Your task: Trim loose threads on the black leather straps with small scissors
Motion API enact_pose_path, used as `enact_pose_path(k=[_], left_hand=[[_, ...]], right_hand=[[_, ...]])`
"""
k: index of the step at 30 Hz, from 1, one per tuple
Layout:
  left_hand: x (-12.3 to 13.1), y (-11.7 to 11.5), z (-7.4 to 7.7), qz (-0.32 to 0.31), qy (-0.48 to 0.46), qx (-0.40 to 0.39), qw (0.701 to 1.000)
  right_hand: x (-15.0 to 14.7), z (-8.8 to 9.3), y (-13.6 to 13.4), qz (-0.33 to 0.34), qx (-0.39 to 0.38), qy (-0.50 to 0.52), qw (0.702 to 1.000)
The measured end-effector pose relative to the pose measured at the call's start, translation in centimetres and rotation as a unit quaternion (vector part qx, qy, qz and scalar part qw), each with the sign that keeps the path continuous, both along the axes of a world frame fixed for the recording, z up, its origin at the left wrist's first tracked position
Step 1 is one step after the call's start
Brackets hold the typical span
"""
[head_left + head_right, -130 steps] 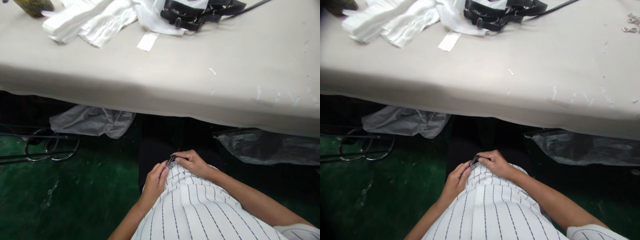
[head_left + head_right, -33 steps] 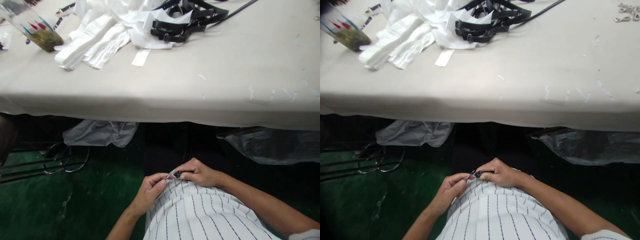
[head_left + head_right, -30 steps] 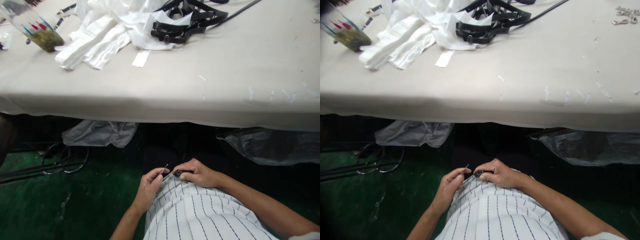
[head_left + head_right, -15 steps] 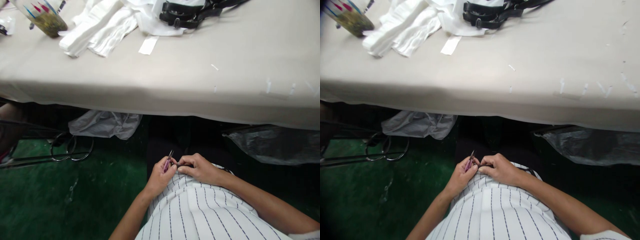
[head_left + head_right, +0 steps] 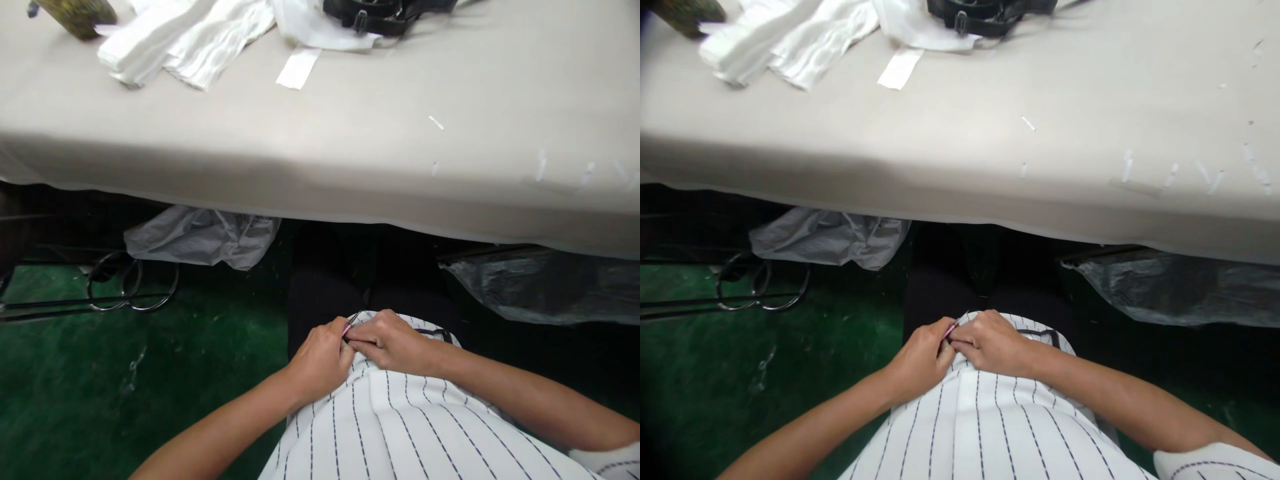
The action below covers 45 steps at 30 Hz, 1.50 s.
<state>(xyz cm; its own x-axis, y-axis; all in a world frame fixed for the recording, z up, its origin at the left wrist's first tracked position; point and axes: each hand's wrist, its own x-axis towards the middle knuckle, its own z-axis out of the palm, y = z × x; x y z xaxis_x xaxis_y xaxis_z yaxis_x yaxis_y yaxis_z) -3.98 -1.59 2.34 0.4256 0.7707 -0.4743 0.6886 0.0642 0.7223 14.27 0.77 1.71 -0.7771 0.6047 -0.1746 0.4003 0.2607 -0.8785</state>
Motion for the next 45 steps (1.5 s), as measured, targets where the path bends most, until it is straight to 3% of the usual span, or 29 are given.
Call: enact_pose_path(k=[9,15,22,27,32,36,41,45], left_hand=[[0.1,-0.7,-1.4,0.021,-0.054,-0.009,0.998],[0.0,-1.3,-1.9,0.057,-0.09,-0.036,0.994],[0.2,-1.2,-2.4,0.121,-0.141,-0.075,0.98],[0.4,-0.3,-2.8,0.155,-0.19,-0.08,0.966],[0.6,0.4,-2.8,0.188,-0.212,-0.042,0.958],[1.2,0.4,-3.3,0.215,-0.197,-0.01,0.956],[1.6,0.3,-3.6,0.239,-0.186,0.027,0.953],[1.6,0.2,-3.5,0.251,-0.179,0.03,0.951]], right_hand=[[0.6,-1.3,0.6,-0.001,-0.142,0.088,0.986],[0.4,-1.5,1.0,-0.016,-0.311,0.162,0.937],[0.8,-2.9,1.4,-0.056,-0.439,0.164,0.882],[0.9,-3.4,1.8,-0.098,-0.476,0.187,0.853],[0.4,-3.4,1.2,-0.18,-0.449,0.193,0.854],[0.2,-3.0,1.4,-0.229,-0.456,0.205,0.835],[0.6,-3.0,2.2,-0.197,-0.512,0.169,0.819],[0.5,-3.3,2.4,-0.177,-0.515,0.137,0.827]])
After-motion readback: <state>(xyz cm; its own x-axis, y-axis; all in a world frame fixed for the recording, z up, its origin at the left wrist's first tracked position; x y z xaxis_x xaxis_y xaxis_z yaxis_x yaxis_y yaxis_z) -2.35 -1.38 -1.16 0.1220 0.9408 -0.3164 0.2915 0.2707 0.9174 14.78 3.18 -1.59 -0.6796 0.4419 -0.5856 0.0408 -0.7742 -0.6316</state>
